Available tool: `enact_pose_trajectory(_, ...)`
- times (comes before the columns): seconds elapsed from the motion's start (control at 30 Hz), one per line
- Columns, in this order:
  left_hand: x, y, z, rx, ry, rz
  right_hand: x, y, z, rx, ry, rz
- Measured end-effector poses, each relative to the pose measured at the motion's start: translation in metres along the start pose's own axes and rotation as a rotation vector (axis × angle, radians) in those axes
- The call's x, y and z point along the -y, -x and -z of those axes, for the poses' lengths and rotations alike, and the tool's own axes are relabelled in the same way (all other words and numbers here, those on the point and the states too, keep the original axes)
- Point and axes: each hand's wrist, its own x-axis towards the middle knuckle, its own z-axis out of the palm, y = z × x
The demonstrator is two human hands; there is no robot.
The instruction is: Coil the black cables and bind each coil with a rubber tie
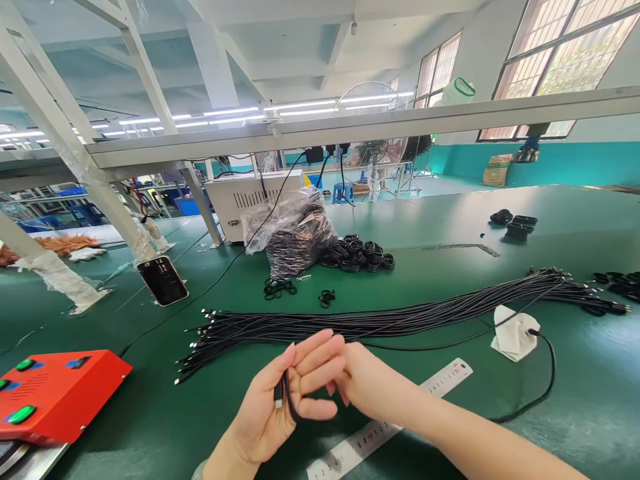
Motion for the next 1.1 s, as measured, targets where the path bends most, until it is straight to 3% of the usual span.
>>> enact_pose_trajectory(0.13,-0.008,-0.002,0.0,-0.096,-0.081,-0.185,0.008,0.012,-0.01,0.111,0.379,-0.036)
enact_pose_trajectory(0.33,-0.005,-0.009,0.01,-0.345,-0.205,-0.292,0.033,0.036,-0.019,0.176,0.758,0.035)
enact_pose_trajectory(0.43,-0.001,-0.01,0.009,-0.379,-0.275,-0.211,0.035,0.038,-0.012,0.122,0.827,0.097)
enact_pose_trajectory(0.53,0.005,-0.007,0.002,-0.327,-0.3,-0.058,0.033,0.035,0.004,0.048,0.783,0.218)
enact_pose_trajectory(0.67,0.007,-0.003,-0.005,-0.278,-0.265,0.077,0.03,0.032,0.023,0.054,0.692,0.409)
enact_pose_trajectory(0.8,0.003,-0.007,0.004,-0.263,-0.233,0.06,0.032,0.04,0.026,0.112,0.738,0.509)
enact_pose_trajectory(0.93,0.002,-0.012,0.011,-0.318,-0.194,0.013,0.036,0.049,0.017,0.198,0.853,0.535)
enact_pose_trajectory(1.03,0.009,-0.01,0.001,-0.428,-0.24,0.018,0.034,0.043,0.013,0.131,0.852,0.571)
enact_pose_trajectory(1.1,0.016,-0.008,-0.007,-0.439,-0.298,0.06,0.029,0.033,0.014,0.024,0.813,0.569)
